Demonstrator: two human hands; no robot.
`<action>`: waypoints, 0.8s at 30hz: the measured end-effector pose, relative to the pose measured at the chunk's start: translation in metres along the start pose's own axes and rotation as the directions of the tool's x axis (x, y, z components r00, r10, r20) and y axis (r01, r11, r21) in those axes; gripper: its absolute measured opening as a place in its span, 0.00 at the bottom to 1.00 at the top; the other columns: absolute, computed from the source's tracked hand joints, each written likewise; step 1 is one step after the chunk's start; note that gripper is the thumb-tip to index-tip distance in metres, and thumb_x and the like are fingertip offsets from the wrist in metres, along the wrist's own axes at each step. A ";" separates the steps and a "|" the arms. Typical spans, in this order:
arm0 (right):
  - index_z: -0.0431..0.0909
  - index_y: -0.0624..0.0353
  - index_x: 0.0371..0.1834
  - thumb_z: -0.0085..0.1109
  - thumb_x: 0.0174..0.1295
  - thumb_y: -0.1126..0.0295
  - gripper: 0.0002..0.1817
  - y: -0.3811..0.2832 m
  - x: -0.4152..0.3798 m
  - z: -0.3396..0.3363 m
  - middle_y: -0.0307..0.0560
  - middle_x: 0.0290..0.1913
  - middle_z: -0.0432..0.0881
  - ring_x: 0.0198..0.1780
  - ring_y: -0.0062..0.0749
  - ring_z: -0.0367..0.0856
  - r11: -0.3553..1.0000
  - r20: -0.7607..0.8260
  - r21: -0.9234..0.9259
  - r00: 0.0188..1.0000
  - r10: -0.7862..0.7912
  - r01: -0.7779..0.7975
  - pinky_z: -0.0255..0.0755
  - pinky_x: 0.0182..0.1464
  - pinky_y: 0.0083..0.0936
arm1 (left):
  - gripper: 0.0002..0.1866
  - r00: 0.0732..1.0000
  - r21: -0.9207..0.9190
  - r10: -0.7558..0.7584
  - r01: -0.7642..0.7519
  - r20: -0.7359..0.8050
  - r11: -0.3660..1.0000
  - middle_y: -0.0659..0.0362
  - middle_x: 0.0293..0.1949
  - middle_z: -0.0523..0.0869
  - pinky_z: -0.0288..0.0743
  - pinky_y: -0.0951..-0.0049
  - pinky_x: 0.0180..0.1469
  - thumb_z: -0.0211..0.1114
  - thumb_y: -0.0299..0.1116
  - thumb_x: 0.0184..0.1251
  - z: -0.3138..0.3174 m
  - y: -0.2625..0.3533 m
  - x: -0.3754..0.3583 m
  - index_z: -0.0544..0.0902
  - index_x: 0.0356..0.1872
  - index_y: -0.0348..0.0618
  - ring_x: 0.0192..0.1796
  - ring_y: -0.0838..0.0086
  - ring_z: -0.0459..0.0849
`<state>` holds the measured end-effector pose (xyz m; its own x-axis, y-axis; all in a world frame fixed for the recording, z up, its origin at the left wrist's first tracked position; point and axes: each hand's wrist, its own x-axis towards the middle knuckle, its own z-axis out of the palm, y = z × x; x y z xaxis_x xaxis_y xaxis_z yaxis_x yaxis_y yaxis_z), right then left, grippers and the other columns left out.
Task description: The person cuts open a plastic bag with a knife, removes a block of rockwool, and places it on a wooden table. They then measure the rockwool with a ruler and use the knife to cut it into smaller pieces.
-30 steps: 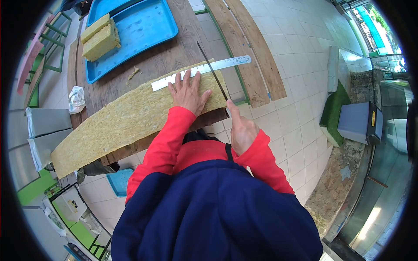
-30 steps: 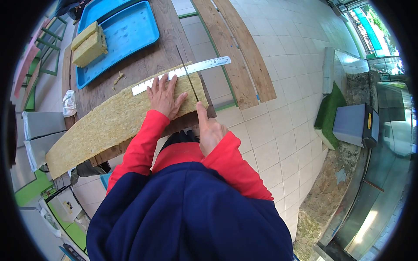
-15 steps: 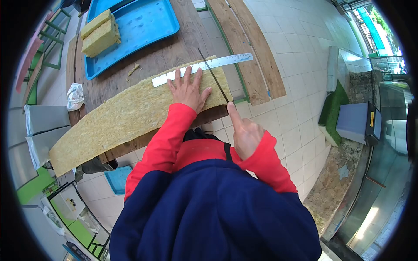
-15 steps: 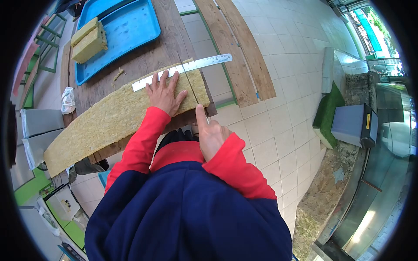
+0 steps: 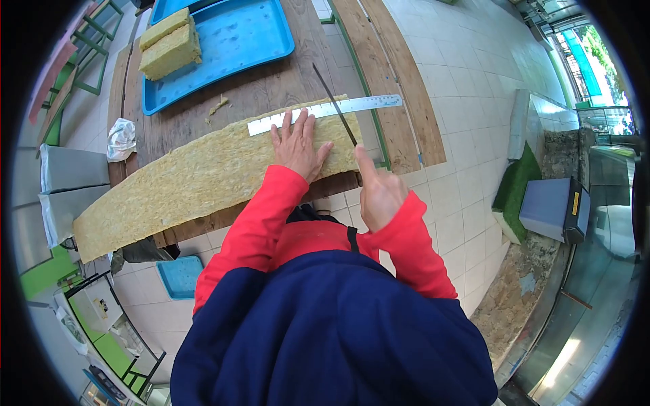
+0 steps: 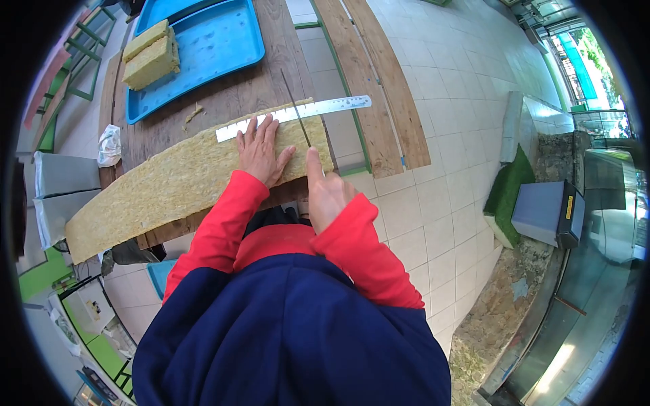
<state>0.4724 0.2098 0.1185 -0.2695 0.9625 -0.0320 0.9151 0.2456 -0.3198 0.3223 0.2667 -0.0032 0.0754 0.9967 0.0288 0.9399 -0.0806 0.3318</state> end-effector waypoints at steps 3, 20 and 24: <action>0.61 0.64 0.61 0.48 0.46 0.83 0.32 -0.003 -0.005 0.002 0.57 0.22 0.76 0.24 0.53 0.76 0.999 0.051 0.031 0.999 -0.015 0.013 0.68 0.27 0.44 | 0.35 0.999 -0.054 0.010 -0.012 -0.040 0.998 0.54 0.66 0.58 0.40 0.45 0.67 0.55 0.57 0.58 0.001 -0.001 -0.003 0.63 0.63 0.48 0.70 0.52 0.46; 0.63 0.64 0.61 0.48 0.46 0.83 0.31 -0.005 -0.008 0.012 0.56 0.21 0.76 0.23 0.53 0.76 0.999 0.059 -0.036 0.998 0.024 -0.022 0.68 0.26 0.44 | 0.34 0.998 0.048 -0.013 0.016 -0.062 0.999 0.51 0.67 0.54 0.39 0.39 0.65 0.57 0.60 0.55 -0.008 -0.003 -0.009 0.65 0.63 0.61 0.69 0.45 0.44; 0.64 0.65 0.60 0.48 0.46 0.82 0.31 -0.018 -0.021 -0.015 0.56 0.19 0.75 0.21 0.52 0.76 0.995 0.128 -0.097 0.991 0.037 -0.025 0.68 0.25 0.45 | 0.35 0.998 0.083 -0.013 0.018 -0.059 0.996 0.50 0.67 0.55 0.42 0.38 0.64 0.55 0.60 0.56 -0.009 -0.004 -0.010 0.63 0.65 0.62 0.68 0.46 0.47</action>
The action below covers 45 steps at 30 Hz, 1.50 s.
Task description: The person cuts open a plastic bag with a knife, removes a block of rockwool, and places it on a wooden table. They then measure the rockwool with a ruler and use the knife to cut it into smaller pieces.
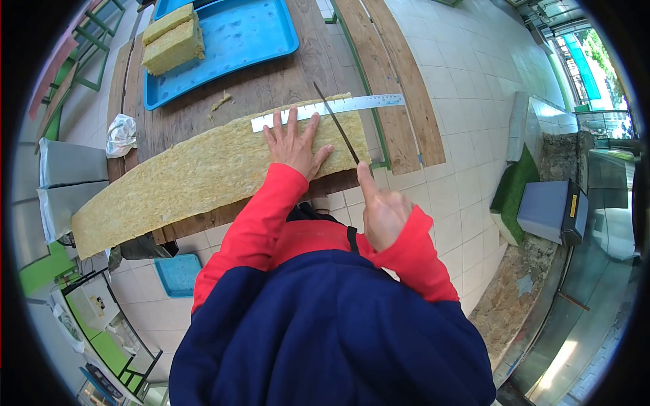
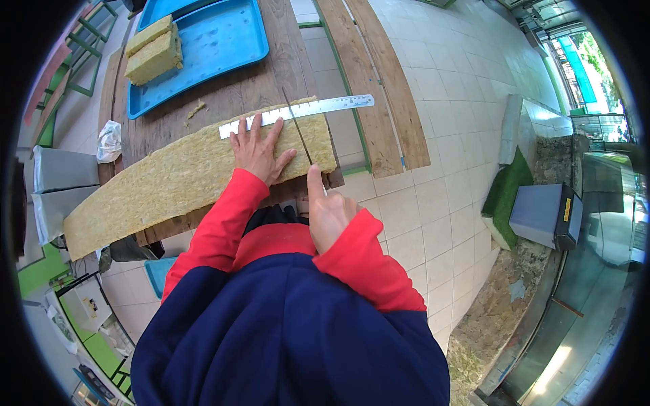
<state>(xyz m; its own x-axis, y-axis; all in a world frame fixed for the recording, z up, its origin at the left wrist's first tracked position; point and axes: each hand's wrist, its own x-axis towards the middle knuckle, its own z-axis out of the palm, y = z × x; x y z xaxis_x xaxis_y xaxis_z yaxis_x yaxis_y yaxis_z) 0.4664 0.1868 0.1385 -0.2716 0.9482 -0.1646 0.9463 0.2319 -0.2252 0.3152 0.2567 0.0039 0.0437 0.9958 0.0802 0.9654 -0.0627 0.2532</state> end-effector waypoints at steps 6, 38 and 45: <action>0.65 0.63 0.59 0.50 0.46 0.80 0.30 -0.001 0.006 -0.012 0.56 0.18 0.75 0.21 0.54 0.76 1.000 0.072 -0.009 0.997 0.003 -0.002 0.69 0.25 0.45 | 0.34 1.000 -0.001 0.000 0.000 -0.009 1.000 0.51 0.67 0.55 0.41 0.39 0.64 0.54 0.60 0.57 0.002 0.000 -0.001 0.62 0.65 0.63 0.68 0.46 0.47; 0.65 0.66 0.57 0.51 0.44 0.81 0.30 -0.018 0.027 0.004 0.57 0.18 0.76 0.20 0.54 0.76 0.996 0.023 -0.042 0.996 -0.082 0.083 0.69 0.25 0.45 | 0.38 1.000 -0.054 -0.023 0.024 0.020 0.998 0.54 0.67 0.57 0.39 0.46 0.67 0.53 0.61 0.56 -0.001 -0.007 -0.002 0.62 0.65 0.53 0.70 0.52 0.46; 0.65 0.67 0.56 0.51 0.46 0.80 0.28 -0.013 0.046 0.018 0.58 0.20 0.76 0.24 0.54 0.77 0.996 -0.045 0.001 0.995 -0.086 0.087 0.69 0.27 0.44 | 0.36 0.999 -0.089 0.000 -0.004 -0.045 0.996 0.54 0.65 0.61 0.41 0.51 0.68 0.56 0.59 0.56 0.009 -0.014 -0.004 0.63 0.64 0.52 0.69 0.53 0.48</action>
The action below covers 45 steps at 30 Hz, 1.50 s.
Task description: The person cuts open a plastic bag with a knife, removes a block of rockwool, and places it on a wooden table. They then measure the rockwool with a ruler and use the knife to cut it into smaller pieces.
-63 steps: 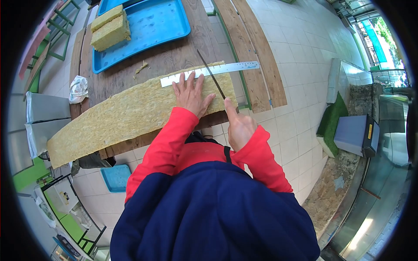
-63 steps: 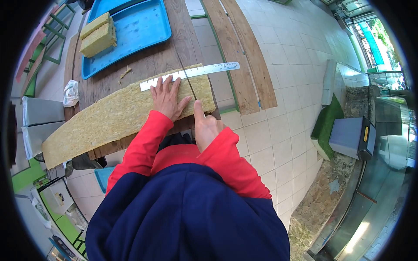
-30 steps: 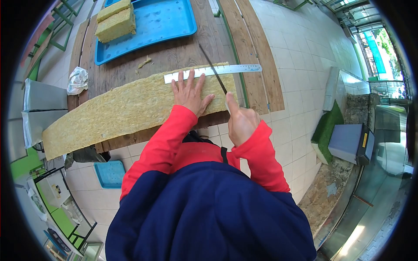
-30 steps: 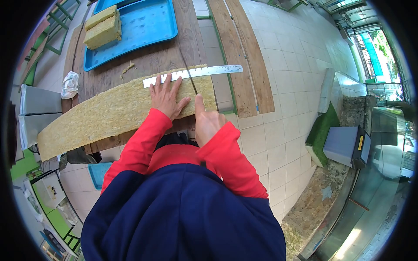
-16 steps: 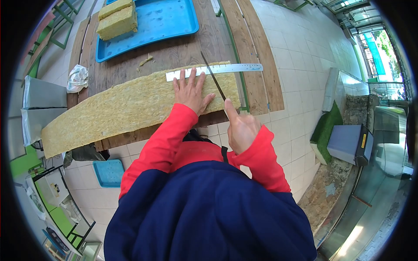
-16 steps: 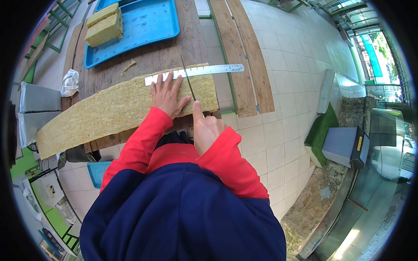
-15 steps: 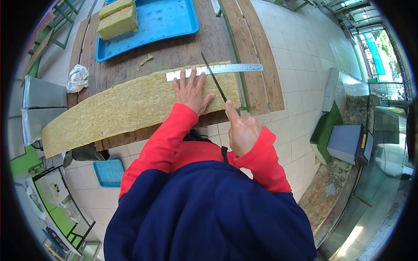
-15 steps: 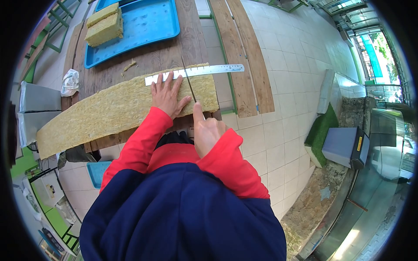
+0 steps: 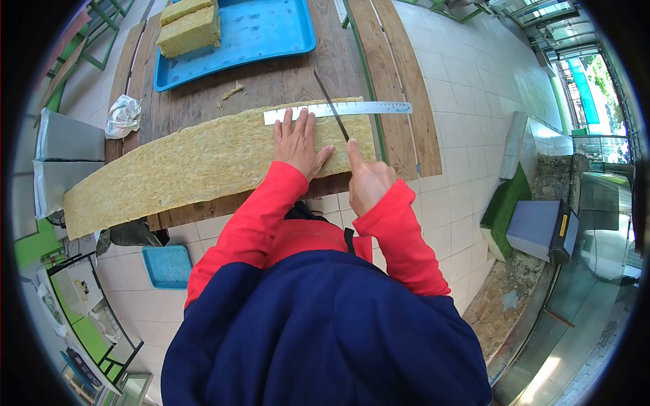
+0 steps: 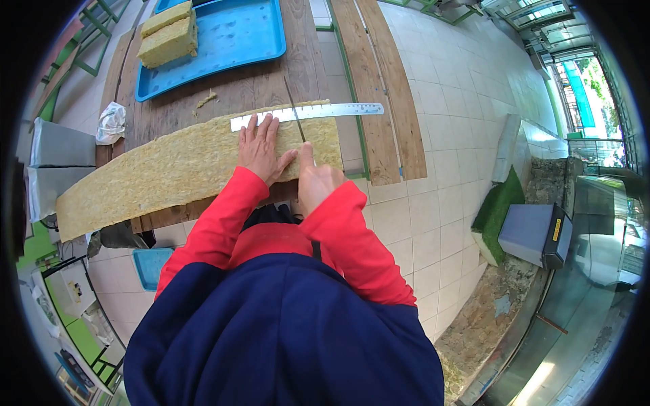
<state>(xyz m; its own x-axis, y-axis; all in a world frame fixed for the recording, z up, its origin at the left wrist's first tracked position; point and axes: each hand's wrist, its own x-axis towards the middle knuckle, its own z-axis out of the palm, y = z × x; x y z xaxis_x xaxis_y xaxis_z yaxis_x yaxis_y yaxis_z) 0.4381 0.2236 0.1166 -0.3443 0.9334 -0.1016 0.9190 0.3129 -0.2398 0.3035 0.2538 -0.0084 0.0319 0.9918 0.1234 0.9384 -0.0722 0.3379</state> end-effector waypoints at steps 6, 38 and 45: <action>0.64 0.68 0.58 0.50 0.48 0.80 0.28 0.000 -0.016 -0.006 0.55 0.18 0.75 0.22 0.52 0.76 0.998 -0.011 0.037 0.999 -0.051 0.051 0.68 0.26 0.43 | 0.36 1.000 -0.054 -0.001 0.001 0.000 0.999 0.53 0.65 0.60 0.42 0.50 0.68 0.57 0.58 0.56 -0.007 -0.004 -0.001 0.64 0.63 0.50 0.69 0.51 0.48; 0.67 0.66 0.56 0.50 0.48 0.79 0.26 -0.009 -0.004 -0.005 0.56 0.18 0.76 0.22 0.53 0.77 0.996 0.031 -0.068 0.998 -0.059 0.061 0.70 0.26 0.44 | 0.37 0.999 0.029 -0.053 0.053 -0.002 0.998 0.55 0.66 0.59 0.41 0.53 0.69 0.52 0.59 0.59 -0.007 -0.011 -0.007 0.61 0.65 0.47 0.71 0.57 0.47; 0.68 0.67 0.55 0.49 0.50 0.80 0.24 -0.008 -0.012 -0.010 0.57 0.19 0.75 0.22 0.52 0.76 0.996 -0.100 -0.019 0.991 -0.091 0.090 0.67 0.24 0.42 | 0.36 0.996 0.063 -0.066 0.061 0.067 0.996 0.57 0.67 0.59 0.38 0.47 0.68 0.53 0.58 0.59 -0.016 -0.011 -0.008 0.61 0.65 0.48 0.71 0.59 0.47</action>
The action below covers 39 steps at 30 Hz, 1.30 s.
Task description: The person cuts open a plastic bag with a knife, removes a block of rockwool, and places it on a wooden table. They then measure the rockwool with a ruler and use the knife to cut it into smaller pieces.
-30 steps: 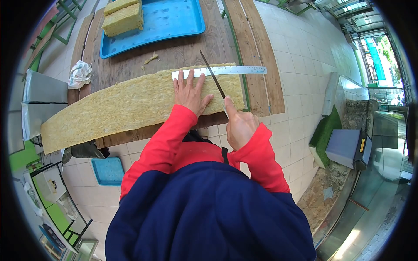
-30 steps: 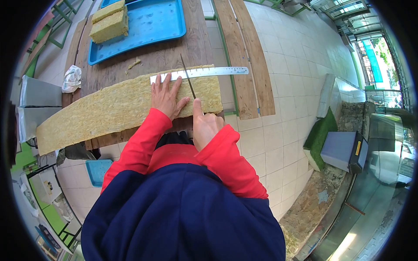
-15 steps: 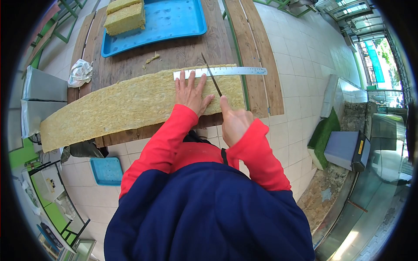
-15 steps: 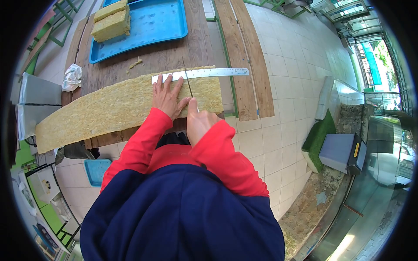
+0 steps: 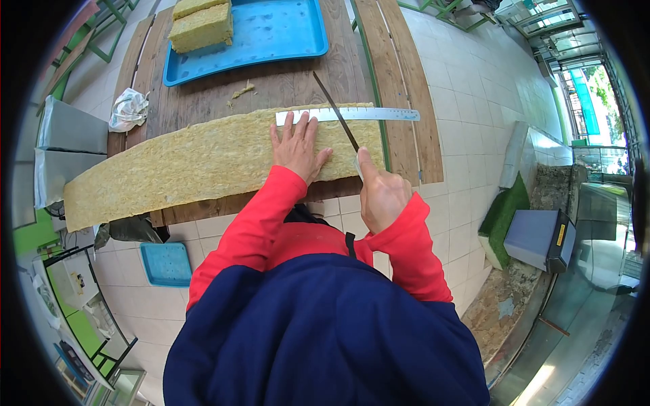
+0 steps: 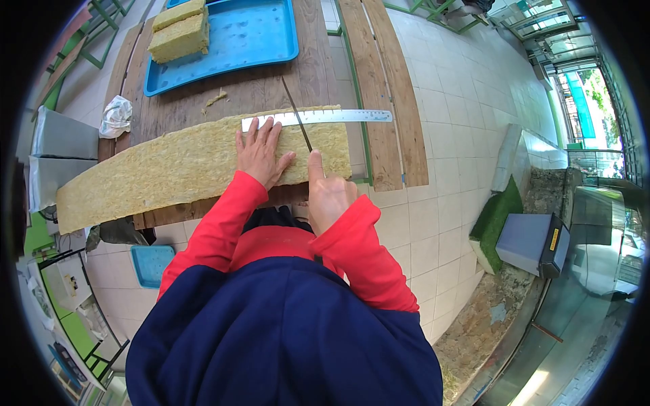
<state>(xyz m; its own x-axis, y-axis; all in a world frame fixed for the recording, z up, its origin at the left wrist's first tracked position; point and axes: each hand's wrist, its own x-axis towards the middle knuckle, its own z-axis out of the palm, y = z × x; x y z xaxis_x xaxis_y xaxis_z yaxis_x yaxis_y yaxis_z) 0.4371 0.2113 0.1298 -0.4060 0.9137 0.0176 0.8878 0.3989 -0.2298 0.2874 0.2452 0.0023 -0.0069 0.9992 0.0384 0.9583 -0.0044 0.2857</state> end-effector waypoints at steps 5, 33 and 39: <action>0.67 0.68 0.55 0.49 0.49 0.81 0.25 -0.006 -0.005 -0.002 0.56 0.18 0.74 0.21 0.51 0.76 1.000 0.019 0.020 1.000 -0.003 0.002 0.67 0.24 0.42 | 0.35 0.999 -0.021 -0.032 0.032 -0.017 0.999 0.56 0.67 0.58 0.37 0.40 0.66 0.54 0.57 0.58 0.001 0.000 -0.002 0.62 0.65 0.52 0.71 0.59 0.46; 0.70 0.66 0.52 0.52 0.49 0.78 0.22 -0.020 0.010 -0.012 0.58 0.15 0.74 0.20 0.54 0.76 0.999 0.070 -0.042 0.997 0.024 -0.021 0.70 0.26 0.43 | 0.35 0.999 0.032 -0.026 0.028 -0.045 0.999 0.56 0.66 0.59 0.37 0.47 0.68 0.50 0.58 0.60 0.004 -0.004 -0.005 0.60 0.65 0.51 0.71 0.62 0.47; 0.70 0.68 0.52 0.52 0.50 0.77 0.22 -0.017 0.001 -0.013 0.56 0.15 0.74 0.19 0.52 0.75 0.998 0.052 0.017 0.996 -0.066 0.065 0.69 0.24 0.42 | 0.36 0.999 0.022 -0.048 0.049 -0.013 0.999 0.59 0.67 0.58 0.35 0.44 0.68 0.50 0.58 0.60 -0.001 -0.003 -0.006 0.60 0.65 0.47 0.71 0.64 0.47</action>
<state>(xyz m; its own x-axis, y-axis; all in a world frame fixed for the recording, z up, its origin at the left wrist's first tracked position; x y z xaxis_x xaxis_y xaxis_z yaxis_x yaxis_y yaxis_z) 0.4243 0.2061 0.1463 -0.4744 0.8801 -0.0182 0.8556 0.4561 -0.2447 0.2846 0.2388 0.0021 -0.0570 0.9977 0.0369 0.9629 0.0452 0.2660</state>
